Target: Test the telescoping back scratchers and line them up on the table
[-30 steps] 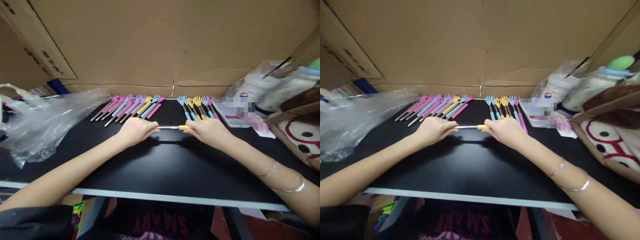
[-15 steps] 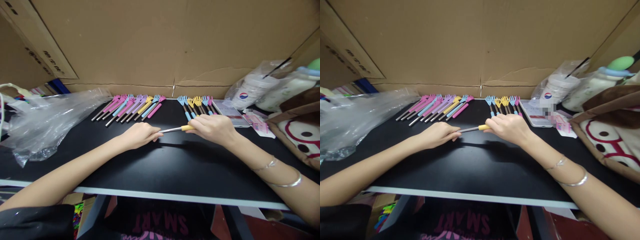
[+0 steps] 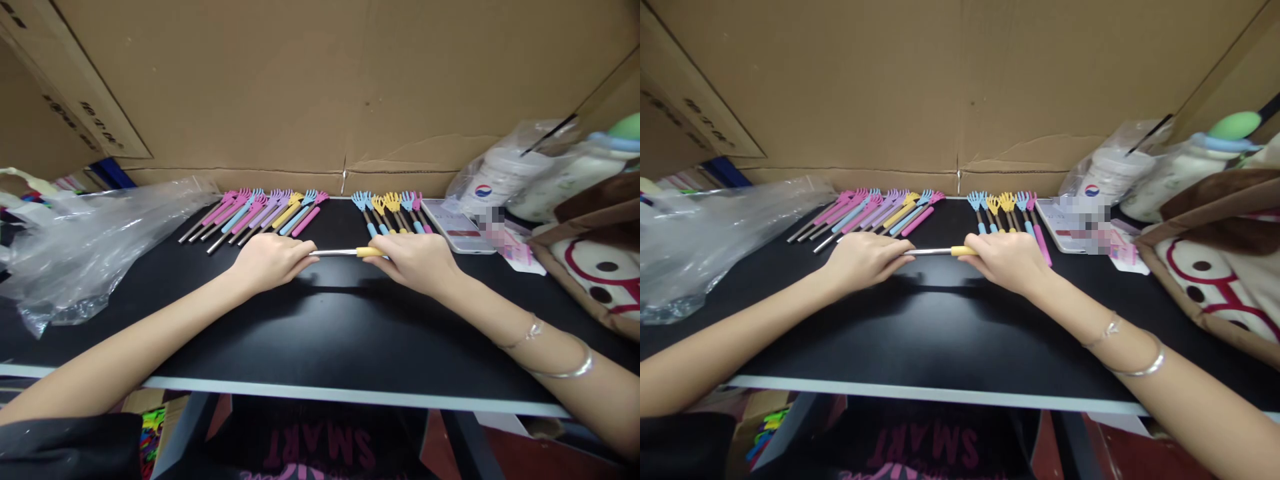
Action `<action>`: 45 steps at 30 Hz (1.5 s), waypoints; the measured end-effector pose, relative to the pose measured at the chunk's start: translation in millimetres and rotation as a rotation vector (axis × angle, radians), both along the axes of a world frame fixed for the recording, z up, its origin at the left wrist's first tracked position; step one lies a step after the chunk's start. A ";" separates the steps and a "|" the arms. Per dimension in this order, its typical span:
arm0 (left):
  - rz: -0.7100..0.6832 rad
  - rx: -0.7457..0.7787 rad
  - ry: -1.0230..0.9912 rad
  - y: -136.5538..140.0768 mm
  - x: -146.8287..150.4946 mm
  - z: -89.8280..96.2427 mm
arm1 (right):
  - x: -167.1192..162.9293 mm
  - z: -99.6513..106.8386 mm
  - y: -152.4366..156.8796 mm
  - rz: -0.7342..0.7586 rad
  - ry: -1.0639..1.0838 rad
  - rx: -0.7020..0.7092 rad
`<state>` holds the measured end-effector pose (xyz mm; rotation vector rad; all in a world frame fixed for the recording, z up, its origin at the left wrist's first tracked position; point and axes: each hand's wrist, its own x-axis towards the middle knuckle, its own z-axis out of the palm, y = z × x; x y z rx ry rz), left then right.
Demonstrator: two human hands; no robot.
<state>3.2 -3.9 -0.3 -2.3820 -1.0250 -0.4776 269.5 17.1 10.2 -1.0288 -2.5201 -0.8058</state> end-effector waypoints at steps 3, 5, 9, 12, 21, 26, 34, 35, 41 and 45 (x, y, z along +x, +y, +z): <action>-0.041 0.108 -0.004 0.1 -0.5 2.0 | -1.5 -2.5 -0.1 -0.014 0.005 -0.077; -0.062 0.161 -0.001 0.2 -0.5 3.0 | -2.1 -3.9 0.4 -0.031 -0.009 -0.109; -0.079 0.235 0.003 0.6 -0.8 3.0 | -2.3 -5.8 0.9 -0.053 -0.027 -0.124; -0.080 0.242 0.000 0.1 -0.6 3.5 | -2.1 -5.8 0.1 -0.060 -0.028 -0.134; -0.034 0.082 0.050 -3.9 -2.2 10.8 | -5.1 -3.5 -4.2 -0.077 0.026 -0.389; -0.053 0.071 0.081 -4.8 -1.6 12.9 | -5.6 2.3 -5.0 -0.067 0.024 -0.682; -0.081 0.129 0.106 -4.4 -1.4 11.4 | -5.2 -1.3 -3.0 -0.059 0.017 -0.684; -0.077 0.118 0.103 -4.4 -1.1 11.5 | -5.2 -2.5 -3.2 -0.065 0.006 -0.650; -0.030 0.035 0.077 -2.2 0.3 7.1 | -6.3 -1.6 -6.5 -0.185 -0.129 -0.472; -0.001 -0.017 0.043 -0.2 0.4 0.7 | -7.0 1.0 -7.1 -0.230 -0.192 -0.381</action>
